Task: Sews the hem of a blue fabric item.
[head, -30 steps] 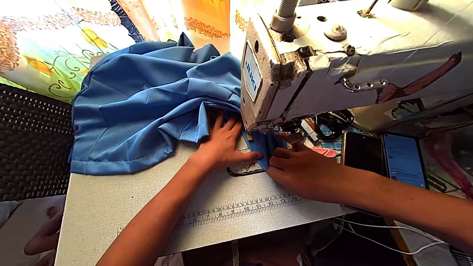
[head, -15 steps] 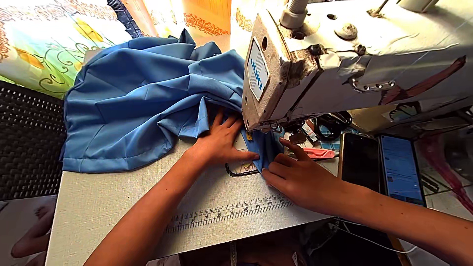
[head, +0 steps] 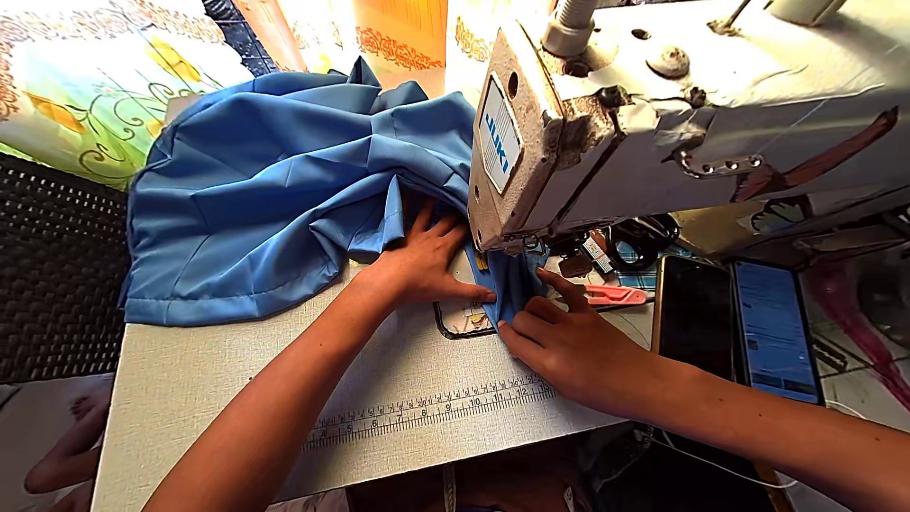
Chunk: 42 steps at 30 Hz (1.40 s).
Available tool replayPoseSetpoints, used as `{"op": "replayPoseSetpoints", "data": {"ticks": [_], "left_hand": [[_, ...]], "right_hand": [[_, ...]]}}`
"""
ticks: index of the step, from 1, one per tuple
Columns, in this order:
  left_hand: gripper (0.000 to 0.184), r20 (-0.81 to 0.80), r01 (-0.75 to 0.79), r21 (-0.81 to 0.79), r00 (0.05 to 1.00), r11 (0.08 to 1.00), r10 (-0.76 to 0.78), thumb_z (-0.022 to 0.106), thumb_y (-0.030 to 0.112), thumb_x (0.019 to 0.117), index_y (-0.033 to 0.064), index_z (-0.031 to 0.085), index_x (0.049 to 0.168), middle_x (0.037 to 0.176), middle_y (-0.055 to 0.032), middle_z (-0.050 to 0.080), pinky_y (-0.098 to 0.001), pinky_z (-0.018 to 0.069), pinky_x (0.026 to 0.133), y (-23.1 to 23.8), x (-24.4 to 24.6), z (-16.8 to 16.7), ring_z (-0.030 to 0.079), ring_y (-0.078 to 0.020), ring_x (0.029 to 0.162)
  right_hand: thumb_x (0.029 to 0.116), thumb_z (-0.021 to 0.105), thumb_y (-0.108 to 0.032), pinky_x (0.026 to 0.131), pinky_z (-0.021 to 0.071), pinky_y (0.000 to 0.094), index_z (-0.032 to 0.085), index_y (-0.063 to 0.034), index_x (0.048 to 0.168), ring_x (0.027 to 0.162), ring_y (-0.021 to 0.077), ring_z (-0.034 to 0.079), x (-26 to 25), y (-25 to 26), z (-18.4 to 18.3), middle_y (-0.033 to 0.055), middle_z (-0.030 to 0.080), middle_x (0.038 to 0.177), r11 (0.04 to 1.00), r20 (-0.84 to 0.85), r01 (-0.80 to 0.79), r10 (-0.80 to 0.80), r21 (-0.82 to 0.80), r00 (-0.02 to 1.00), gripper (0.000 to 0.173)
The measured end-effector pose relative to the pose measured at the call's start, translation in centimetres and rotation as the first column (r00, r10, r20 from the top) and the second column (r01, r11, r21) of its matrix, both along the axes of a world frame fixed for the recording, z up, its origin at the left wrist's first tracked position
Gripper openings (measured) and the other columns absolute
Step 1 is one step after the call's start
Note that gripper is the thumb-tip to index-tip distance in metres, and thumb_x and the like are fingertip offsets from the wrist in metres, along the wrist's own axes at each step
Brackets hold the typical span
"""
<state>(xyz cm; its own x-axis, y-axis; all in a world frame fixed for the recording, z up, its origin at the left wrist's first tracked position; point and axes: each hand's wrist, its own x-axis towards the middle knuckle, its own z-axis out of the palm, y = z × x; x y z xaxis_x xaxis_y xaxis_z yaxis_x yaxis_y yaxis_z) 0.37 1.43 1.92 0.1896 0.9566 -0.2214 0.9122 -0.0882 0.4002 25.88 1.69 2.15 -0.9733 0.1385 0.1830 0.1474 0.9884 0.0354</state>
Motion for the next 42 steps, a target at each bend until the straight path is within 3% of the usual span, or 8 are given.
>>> {"op": "replayPoseSetpoints", "data": {"ticks": [6,21,27,29,32,35,38,42], "left_hand": [[0.101,0.013,0.032,0.011,0.999,0.999,-0.032,0.067,0.078,0.0781,0.0139,0.046,0.154,0.164,-0.0112,0.035,-0.0623,0.0054,0.123,0.8,-0.4,0.1,0.012,-0.041,0.156],[0.098,0.046,0.086,-0.043,0.995,0.995,-0.084,0.076,0.071,0.0753,0.0118,0.051,0.149,0.161,-0.0131,0.04,-0.061,0.016,0.123,2.6,-1.8,1.2,0.013,-0.0416,0.156],[0.036,-0.007,0.099,0.524,0.994,0.846,-0.112,0.063,0.031,0.0983,0.0007,0.068,0.117,0.119,-0.0224,0.065,-0.0602,0.0542,0.085,-0.6,-6.0,-0.2,0.066,-0.0417,0.107],[0.034,-0.076,0.068,0.594,0.997,0.802,-0.028,0.059,0.023,0.0996,0.0009,0.065,0.125,0.126,-0.0245,0.061,-0.0569,0.0571,0.077,-3.3,-8.0,-1.4,0.067,-0.0413,0.104],[0.044,-0.079,-0.042,0.594,0.991,0.804,0.11,0.05,0.02,0.1007,0.0029,0.058,0.141,0.145,-0.025,0.051,-0.0582,0.0511,0.096,-9.0,-9.0,-3.1,0.058,-0.0419,0.126],[0.046,-0.05,-0.126,0.596,0.98,0.793,0.194,0.045,0.016,0.0958,0.0069,0.064,0.137,0.136,-0.0218,0.062,-0.0594,0.0517,0.089,-15.3,-6.4,-3.6,0.064,-0.0426,0.118],[0.038,-0.03,-0.045,0.486,0.997,0.873,0.068,0.05,0.026,0.0929,0.0129,0.075,0.12,0.108,-0.0122,0.075,-0.0474,0.056,0.07,-20.3,-0.9,-1.2,0.071,-0.0318,0.09],[0.034,0.083,0.256,0.447,0.942,0.857,-0.325,0.05,0.032,0.1038,0.0103,0.075,0.111,0.076,-0.0036,0.07,-0.0358,0.0512,0.058,-18.7,3.0,1.0,0.066,-0.0209,0.067]], "right_hand": [[0.1027,0.049,-0.013,0.11,0.0382,0.0596,0.073,-0.0038,0.111,0.087,0.0253,0.066,-0.4,0.0,-0.1,0.0069,0.065,0.087,1.0,-0.019,0.022,-0.022,0.01,1.0,0.027],[0.1041,0.05,-0.021,0.108,0.0382,0.0631,0.072,-0.0054,0.118,0.093,0.0273,0.067,-1.8,0.0,-0.2,0.0077,0.067,0.093,0.996,-0.002,0.083,-0.083,-0.02,0.997,0.031],[0.0876,0.066,0.003,0.107,0.0396,0.0629,0.076,-0.0102,0.107,0.099,0.0311,0.069,0.1,1.3,0.1,0.0081,0.072,0.09,0.983,-0.05,0.181,-0.18,0.034,0.982,0.025],[0.085,0.068,0.009,0.099,0.0434,0.0561,0.076,-0.0099,0.095,0.092,0.0308,0.068,0.7,2.3,0.6,0.0084,0.07,0.082,0.972,-0.049,0.215,-0.211,0.093,0.976,0.023],[0.0806,0.072,0.013,0.071,0.052,0.0491,0.076,-0.0015,0.088,0.079,0.0353,0.067,0.8,4.8,2.0,0.0149,0.067,0.076,0.98,-0.006,0.18,-0.18,0.088,0.984,0.016],[0.0784,0.068,0.017,0.05,0.0481,0.0464,0.066,0.0045,0.074,0.061,0.0356,0.065,-0.2,7.1,3.5,0.0178,0.06,0.065,0.977,0.011,0.21,-0.21,0.036,0.978,0.013],[0.098,0.06,0.002,0.077,0.0518,0.0591,0.072,0.0046,0.101,0.094,0.0446,0.068,-2.1,7.6,6.5,0.0265,0.07,0.096,0.89,0.241,0.442,-0.408,-0.107,0.88,0.013],[0.1065,0.049,-0.007,0.102,0.0429,0.0538,0.064,0.0108,0.121,0.117,0.0445,0.06,-3.8,7.2,9.2,0.0312,0.064,0.123,0.731,0.488,0.613,-0.435,-0.3,0.757,0.028]]}}
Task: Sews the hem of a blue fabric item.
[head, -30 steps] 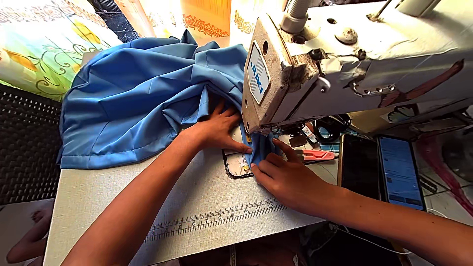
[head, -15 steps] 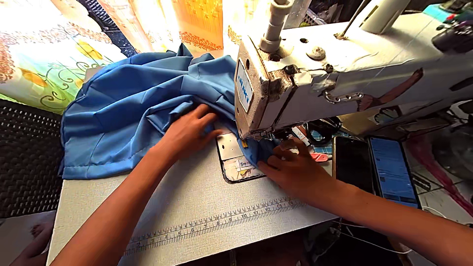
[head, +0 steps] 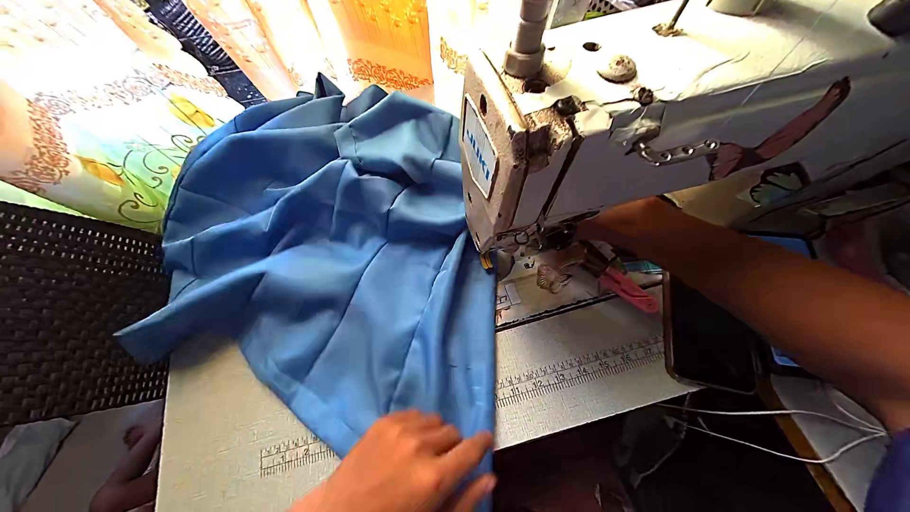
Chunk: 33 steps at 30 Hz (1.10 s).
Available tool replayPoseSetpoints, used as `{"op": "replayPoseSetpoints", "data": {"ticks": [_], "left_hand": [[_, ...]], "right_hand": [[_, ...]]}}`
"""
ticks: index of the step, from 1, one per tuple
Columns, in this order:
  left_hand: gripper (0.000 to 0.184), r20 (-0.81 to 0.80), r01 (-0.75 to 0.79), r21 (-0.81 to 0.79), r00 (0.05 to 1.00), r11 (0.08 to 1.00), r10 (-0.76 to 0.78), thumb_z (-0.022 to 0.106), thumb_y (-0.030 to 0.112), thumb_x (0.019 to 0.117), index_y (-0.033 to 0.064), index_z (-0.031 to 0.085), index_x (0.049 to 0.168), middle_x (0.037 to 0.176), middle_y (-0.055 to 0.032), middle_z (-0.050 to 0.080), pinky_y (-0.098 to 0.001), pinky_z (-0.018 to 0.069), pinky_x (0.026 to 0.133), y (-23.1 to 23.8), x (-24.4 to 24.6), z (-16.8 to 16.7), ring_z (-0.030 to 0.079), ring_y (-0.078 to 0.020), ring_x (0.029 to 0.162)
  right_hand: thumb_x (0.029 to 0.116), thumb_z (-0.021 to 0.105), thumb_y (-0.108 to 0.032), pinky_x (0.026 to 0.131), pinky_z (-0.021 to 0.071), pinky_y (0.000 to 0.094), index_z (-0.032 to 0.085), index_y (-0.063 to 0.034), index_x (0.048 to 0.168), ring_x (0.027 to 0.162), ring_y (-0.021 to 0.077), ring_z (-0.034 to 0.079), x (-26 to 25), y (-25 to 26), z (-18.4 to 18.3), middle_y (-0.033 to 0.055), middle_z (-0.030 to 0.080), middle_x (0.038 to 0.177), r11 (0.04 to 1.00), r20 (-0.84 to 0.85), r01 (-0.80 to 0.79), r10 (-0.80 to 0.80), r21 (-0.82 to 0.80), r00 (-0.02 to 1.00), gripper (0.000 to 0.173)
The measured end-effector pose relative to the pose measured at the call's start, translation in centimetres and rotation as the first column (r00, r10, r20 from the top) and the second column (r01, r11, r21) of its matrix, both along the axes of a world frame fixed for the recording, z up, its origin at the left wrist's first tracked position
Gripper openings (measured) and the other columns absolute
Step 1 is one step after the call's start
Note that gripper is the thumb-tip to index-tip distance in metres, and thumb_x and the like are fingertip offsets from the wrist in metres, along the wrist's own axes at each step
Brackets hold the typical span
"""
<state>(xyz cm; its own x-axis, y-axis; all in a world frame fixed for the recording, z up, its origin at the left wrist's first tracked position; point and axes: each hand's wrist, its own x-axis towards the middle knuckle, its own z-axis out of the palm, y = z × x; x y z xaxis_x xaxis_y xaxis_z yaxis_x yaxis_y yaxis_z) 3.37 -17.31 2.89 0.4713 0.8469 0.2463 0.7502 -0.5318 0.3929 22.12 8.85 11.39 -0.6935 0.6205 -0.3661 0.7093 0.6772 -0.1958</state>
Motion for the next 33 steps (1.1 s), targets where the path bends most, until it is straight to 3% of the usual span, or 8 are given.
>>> {"op": "replayPoseSetpoints", "data": {"ticks": [3,5,7,8,11,13,21,33], "left_hand": [[0.028,0.037,0.01,0.209,0.999,0.978,-0.018,0.054,0.022,0.1031,0.0059,0.076,0.097,0.092,-0.009,0.075,-0.0375,0.0581,0.072,7.6,-1.3,-0.4,0.073,-0.0228,0.085],[0.027,0.017,-0.027,0.221,1.0,0.975,0.024,0.06,0.026,0.1002,0.0043,0.076,0.096,0.108,-0.0121,0.074,-0.0427,0.0574,0.086,12.1,-3.0,-1.1,0.072,-0.0261,0.101],[0.036,0.026,-0.093,0.201,0.996,0.975,0.089,0.068,0.038,0.0946,0.0032,0.074,0.101,0.115,-0.0136,0.071,-0.048,0.0536,0.092,14.9,-4.1,-2.1,0.068,-0.0294,0.109],[0.044,0.045,-0.13,0.192,0.991,0.973,0.124,0.071,0.044,0.0906,0.0026,0.072,0.106,0.118,-0.0145,0.07,-0.0497,0.0521,0.093,15.7,-4.2,-2.6,0.066,-0.0306,0.111],[0.074,0.096,-0.242,0.086,0.968,0.967,0.234,0.074,0.057,0.0822,0.0034,0.062,0.132,0.135,-0.0133,0.064,-0.0553,0.0455,0.1,15.7,-3.6,-3.8,0.059,-0.0319,0.125],[0.083,0.097,-0.303,0.048,0.95,0.952,0.298,0.071,0.061,0.0824,0.006,0.056,0.143,0.135,-0.0108,0.065,-0.0577,0.0394,0.104,14.9,-3.1,-4.5,0.055,-0.0319,0.129],[0.082,-0.066,-0.415,-0.007,0.908,0.91,0.414,0.048,0.074,0.0898,0.018,0.054,0.149,0.151,-0.0106,0.052,-0.0604,0.032,0.106,14.1,-1.6,-4.4,0.044,-0.0358,0.139],[0.089,-0.079,-0.474,0.008,0.878,0.881,0.473,0.051,0.079,0.0848,0.0172,0.054,0.149,0.152,-0.012,0.05,-0.0608,0.0324,0.104,14.2,-0.8,-4.6,0.044,-0.0365,0.138]], "right_hand": [[0.109,0.043,-0.006,0.102,0.0399,0.0624,0.058,0.0142,0.128,0.124,0.0519,0.055,-1.5,-0.7,1.0,0.0359,0.059,0.129,0.997,0.269,0.053,-0.036,-0.059,0.962,0.032],[0.104,0.053,-0.003,0.091,0.0461,0.0643,0.066,0.0122,0.114,0.109,0.0511,0.063,-0.2,-0.7,-1.6,0.0338,0.066,0.111,0.991,0.043,-0.053,0.048,0.121,0.998,0.022],[0.0894,0.066,-0.002,0.065,0.0529,0.0566,0.07,0.0039,0.087,0.078,0.0422,0.069,2.1,-0.4,-7.0,0.0226,0.068,0.08,0.853,-0.39,-0.118,0.35,0.508,0.852,0.007],[0.0886,0.065,-0.004,0.07,0.0544,0.0535,0.074,0.0011,0.094,0.083,0.0387,0.069,2.6,-1.2,-8.4,0.019,0.069,0.085,0.822,-0.463,-0.101,0.412,0.561,0.784,0.011],[0.1055,0.05,-0.026,0.103,0.0514,0.0482,0.073,-0.0087,0.124,0.123,0.0294,0.064,3.8,-7.2,-10.8,0.0105,0.07,0.128,0.881,-0.491,-0.155,0.387,0.447,0.781,0.034],[0.1091,0.042,-0.036,0.105,0.0479,0.0515,0.069,-0.0114,0.13,0.131,0.0302,0.059,4.2,-10.5,-12.2,0.0077,0.066,0.138,0.893,-0.487,-0.187,0.387,0.409,0.783,0.042],[0.1092,0.038,-0.043,0.109,0.0403,0.0545,0.067,-0.0213,0.136,0.138,0.0313,0.053,5.8,-10.9,-13.0,0.0015,0.062,0.144,0.882,-0.468,-0.185,0.396,0.433,0.79,0.044],[0.1093,0.039,-0.043,0.109,0.0381,0.0568,0.066,-0.0242,0.138,0.139,0.0316,0.051,6.5,-10.4,-12.7,0.001,0.06,0.147,0.878,-0.44,-0.207,0.405,0.431,0.802,0.044]]}}
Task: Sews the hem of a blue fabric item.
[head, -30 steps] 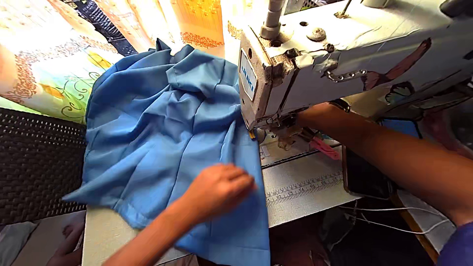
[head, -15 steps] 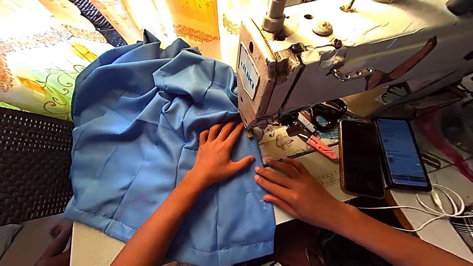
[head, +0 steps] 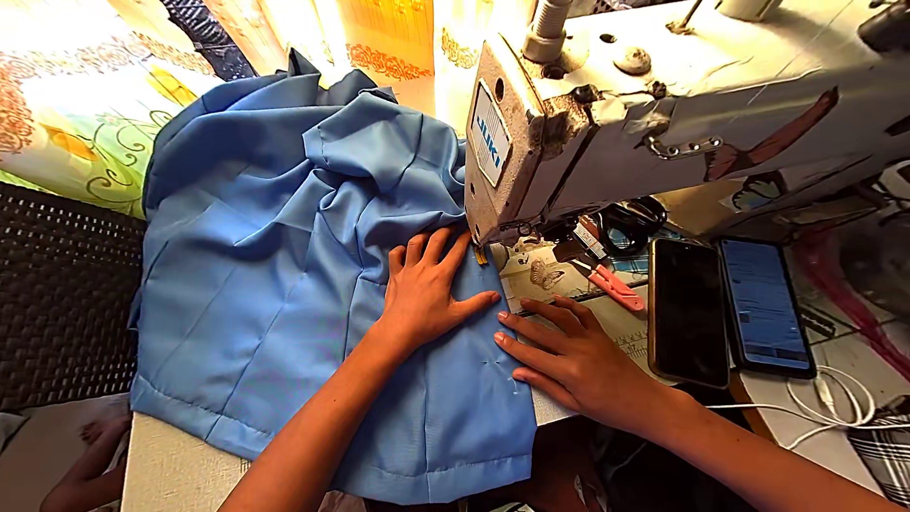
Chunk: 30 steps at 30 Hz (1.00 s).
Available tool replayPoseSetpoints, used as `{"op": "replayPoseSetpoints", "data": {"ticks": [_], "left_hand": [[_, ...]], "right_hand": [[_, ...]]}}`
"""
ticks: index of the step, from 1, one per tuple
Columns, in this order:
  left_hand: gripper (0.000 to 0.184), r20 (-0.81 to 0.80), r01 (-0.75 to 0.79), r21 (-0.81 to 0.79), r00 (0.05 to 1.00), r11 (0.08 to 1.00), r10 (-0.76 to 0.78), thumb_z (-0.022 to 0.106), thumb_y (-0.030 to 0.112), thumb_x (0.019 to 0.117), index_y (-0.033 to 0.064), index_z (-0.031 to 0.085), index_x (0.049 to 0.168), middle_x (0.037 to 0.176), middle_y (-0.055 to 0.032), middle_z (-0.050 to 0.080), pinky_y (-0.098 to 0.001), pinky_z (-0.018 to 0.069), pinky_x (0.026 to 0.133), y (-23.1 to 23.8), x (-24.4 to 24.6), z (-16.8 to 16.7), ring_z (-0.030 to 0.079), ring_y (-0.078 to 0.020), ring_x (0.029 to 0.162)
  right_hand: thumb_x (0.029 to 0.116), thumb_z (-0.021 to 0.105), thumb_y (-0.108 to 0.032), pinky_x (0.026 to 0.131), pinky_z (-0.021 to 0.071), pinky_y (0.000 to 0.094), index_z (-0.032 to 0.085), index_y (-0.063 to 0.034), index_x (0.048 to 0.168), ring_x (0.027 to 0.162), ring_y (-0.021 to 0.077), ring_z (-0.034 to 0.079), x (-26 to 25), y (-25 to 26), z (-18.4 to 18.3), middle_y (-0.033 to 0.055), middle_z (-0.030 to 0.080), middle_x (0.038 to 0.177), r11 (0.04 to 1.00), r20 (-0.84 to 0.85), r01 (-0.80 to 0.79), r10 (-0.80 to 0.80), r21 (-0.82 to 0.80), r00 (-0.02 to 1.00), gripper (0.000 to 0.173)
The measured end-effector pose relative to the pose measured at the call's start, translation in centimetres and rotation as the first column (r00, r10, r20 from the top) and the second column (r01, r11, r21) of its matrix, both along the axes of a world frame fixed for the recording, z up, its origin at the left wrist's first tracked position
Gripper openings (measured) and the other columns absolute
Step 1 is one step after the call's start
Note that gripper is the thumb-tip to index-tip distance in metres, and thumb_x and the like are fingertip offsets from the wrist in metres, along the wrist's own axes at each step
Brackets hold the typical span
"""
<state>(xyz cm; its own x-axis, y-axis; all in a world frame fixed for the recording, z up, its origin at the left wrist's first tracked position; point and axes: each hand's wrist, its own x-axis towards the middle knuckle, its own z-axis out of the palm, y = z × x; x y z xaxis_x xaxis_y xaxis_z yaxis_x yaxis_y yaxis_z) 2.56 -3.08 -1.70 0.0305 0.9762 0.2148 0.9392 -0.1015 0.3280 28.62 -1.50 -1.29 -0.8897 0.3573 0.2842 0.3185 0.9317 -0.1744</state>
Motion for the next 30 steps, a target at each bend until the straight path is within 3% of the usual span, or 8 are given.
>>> {"op": "replayPoseSetpoints", "data": {"ticks": [12,21,30], "left_hand": [[0.092,-0.038,-0.014,-0.023,0.999,1.0,0.013,0.047,0.081,0.0857,0.0161,0.053,0.15,0.154,-0.0138,0.049,-0.0611,0.0313,0.106,0.0,0.3,0.2,0.043,-0.0372,0.14],[0.092,-0.076,0.004,0.006,0.997,1.0,-0.004,0.042,0.083,0.0854,0.0175,0.055,0.148,0.148,-0.0138,0.053,-0.062,0.033,0.104,0.6,-0.4,0.0,0.046,-0.0377,0.138],[0.092,-0.058,0.042,-0.038,0.997,0.998,-0.044,0.042,0.085,0.0839,0.0195,0.057,0.147,0.151,-0.0133,0.051,-0.0633,0.0308,0.104,1.9,-1.3,0.5,0.043,-0.0378,0.14]], "right_hand": [[0.109,0.037,-0.045,0.11,0.0308,0.0658,0.065,-0.027,0.138,0.138,0.0332,0.051,0.2,0.2,0.0,0.002,0.061,0.146,1.0,0.01,0.01,-0.01,0.017,1.0,0.044],[0.1094,0.037,-0.044,0.111,0.0293,0.0677,0.065,-0.0266,0.139,0.138,0.0332,0.051,-0.1,0.2,0.1,0.0023,0.061,0.146,1.0,0.015,0.021,-0.021,0.017,1.0,0.044],[0.1092,0.038,-0.044,0.113,0.026,0.0673,0.065,-0.027,0.139,0.139,0.0326,0.05,-0.8,0.5,-0.1,0.0024,0.061,0.145,0.999,0.003,0.039,-0.039,0.019,0.999,0.044]]}}
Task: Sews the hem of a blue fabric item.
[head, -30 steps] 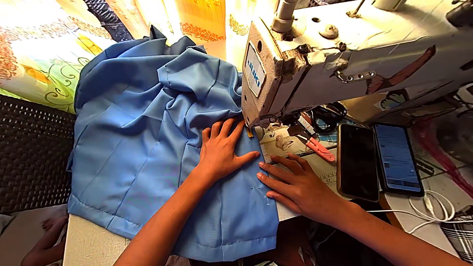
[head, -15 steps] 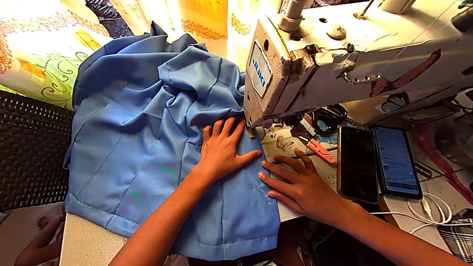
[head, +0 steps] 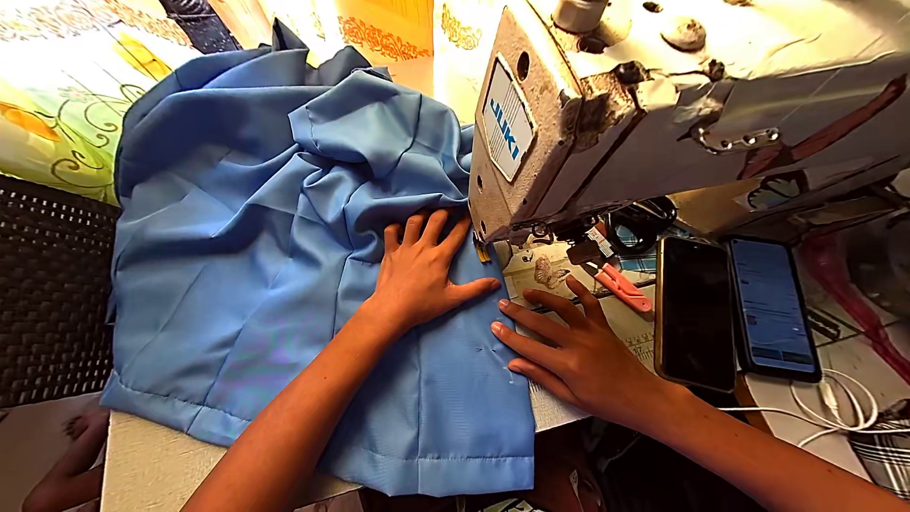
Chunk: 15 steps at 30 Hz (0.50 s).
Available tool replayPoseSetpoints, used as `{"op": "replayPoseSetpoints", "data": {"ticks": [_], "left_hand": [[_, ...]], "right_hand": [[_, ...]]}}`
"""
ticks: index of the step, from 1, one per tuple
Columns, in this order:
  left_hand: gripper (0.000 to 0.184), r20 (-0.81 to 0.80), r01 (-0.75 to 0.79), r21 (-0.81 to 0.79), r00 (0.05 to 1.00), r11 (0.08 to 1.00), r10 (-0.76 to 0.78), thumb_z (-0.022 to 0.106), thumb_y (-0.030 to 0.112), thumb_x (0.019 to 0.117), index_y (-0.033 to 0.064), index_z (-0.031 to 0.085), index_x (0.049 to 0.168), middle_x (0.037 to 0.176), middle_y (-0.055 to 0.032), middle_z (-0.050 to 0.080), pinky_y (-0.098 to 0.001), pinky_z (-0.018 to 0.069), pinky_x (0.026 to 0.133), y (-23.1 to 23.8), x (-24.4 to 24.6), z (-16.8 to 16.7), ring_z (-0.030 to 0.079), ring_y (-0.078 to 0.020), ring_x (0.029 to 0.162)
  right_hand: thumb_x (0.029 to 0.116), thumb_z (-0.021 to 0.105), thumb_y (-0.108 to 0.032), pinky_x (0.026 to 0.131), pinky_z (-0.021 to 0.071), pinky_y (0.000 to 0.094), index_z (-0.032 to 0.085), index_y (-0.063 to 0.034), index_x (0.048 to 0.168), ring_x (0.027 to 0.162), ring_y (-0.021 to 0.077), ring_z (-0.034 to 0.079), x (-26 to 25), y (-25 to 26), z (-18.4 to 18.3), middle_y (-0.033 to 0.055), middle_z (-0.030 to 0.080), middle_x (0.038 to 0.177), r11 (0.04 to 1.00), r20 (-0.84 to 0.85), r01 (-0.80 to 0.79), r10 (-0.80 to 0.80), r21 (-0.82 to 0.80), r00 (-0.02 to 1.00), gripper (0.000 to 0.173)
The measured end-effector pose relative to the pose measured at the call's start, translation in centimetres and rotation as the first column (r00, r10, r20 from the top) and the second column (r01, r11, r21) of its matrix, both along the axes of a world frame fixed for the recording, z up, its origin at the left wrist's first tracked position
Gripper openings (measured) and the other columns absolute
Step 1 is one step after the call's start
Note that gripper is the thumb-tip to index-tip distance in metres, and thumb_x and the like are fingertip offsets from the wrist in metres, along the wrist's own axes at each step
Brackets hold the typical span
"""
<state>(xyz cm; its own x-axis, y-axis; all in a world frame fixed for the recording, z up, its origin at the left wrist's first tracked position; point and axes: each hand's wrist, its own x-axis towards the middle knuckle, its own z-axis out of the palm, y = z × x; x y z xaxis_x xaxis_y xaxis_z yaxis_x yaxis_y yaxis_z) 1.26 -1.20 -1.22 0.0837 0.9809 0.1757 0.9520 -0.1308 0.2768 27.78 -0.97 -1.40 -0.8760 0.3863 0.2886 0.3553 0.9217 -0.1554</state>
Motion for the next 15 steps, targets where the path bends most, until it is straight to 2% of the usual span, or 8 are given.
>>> {"op": "replayPoseSetpoints", "data": {"ticks": [6,9,11,13,14,15], "left_hand": [[0.093,-0.016,0.047,0.021,0.999,0.999,-0.047,0.041,0.087,0.0833,0.0203,0.057,0.147,0.152,-0.0117,0.051,-0.0628,0.0323,0.102,0.9,-0.9,0.0,0.045,-0.037,0.138],[0.093,-0.03,0.062,0.032,0.998,0.998,-0.061,0.041,0.087,0.0831,0.0202,0.057,0.147,0.153,-0.0109,0.051,-0.064,0.0323,0.103,1.3,-1.2,-0.1,0.044,-0.0372,0.139],[0.093,-0.05,0.062,0.055,0.997,0.997,-0.059,0.041,0.086,0.0837,0.0185,0.057,0.146,0.152,-0.0103,0.052,-0.0644,0.0325,0.103,1.2,-1.2,0.0,0.046,-0.0368,0.138],[0.087,-0.08,0.039,0.104,0.996,0.994,-0.031,0.045,0.08,0.0878,0.0129,0.061,0.142,0.146,-0.0125,0.057,-0.0633,0.0335,0.104,0.6,-0.6,0.3,0.05,-0.0367,0.135],[0.078,-0.073,0.021,0.13,0.997,0.991,-0.011,0.052,0.071,0.0906,0.0085,0.064,0.136,0.142,-0.0157,0.059,-0.0636,0.0336,0.106,-0.1,0.2,0.7,0.051,-0.0381,0.134],[0.067,-0.047,0.005,0.149,0.999,0.989,0.002,0.059,0.061,0.0922,0.005,0.068,0.128,0.139,-0.0184,0.06,-0.0631,0.0345,0.109,-1.1,1.2,1.2,0.051,-0.0393,0.134]], "right_hand": [[0.1088,0.039,-0.044,0.113,0.0244,0.0679,0.064,-0.0278,0.141,0.14,0.0317,0.049,-0.6,0.2,-0.1,0.0021,0.06,0.146,1.0,0.007,0.014,-0.014,0.0,1.0,0.044],[0.1079,0.04,-0.046,0.114,0.028,0.0666,0.067,-0.0267,0.137,0.139,0.0305,0.051,-0.4,1.5,0.4,0.0022,0.062,0.144,0.997,-0.016,-0.016,0.015,-0.076,1.0,0.044],[0.1065,0.044,-0.045,0.11,0.0379,0.0626,0.071,-0.0213,0.131,0.132,0.0308,0.057,-0.3,3.7,1.3,0.0047,0.066,0.137,0.996,-0.045,-0.037,0.033,-0.085,0.998,0.043],[0.1046,0.05,-0.04,0.106,0.0432,0.0601,0.073,-0.0147,0.127,0.125,0.0341,0.061,-0.4,6.7,2.8,0.0092,0.07,0.128,0.998,-0.033,-0.044,0.042,-0.045,0.999,0.041],[0.1029,0.054,-0.035,0.099,0.0476,0.0595,0.074,-0.0097,0.12,0.116,0.0372,0.064,-0.5,8.3,3.5,0.0128,0.072,0.117,0.999,-0.033,-0.051,0.051,-0.003,0.998,0.037],[0.0997,0.059,-0.029,0.085,0.0523,0.0583,0.074,-0.0053,0.106,0.101,0.0393,0.068,-0.8,9.7,4.2,0.0156,0.072,0.101,0.997,-0.042,-0.064,0.066,0.051,0.997,0.029]]}}
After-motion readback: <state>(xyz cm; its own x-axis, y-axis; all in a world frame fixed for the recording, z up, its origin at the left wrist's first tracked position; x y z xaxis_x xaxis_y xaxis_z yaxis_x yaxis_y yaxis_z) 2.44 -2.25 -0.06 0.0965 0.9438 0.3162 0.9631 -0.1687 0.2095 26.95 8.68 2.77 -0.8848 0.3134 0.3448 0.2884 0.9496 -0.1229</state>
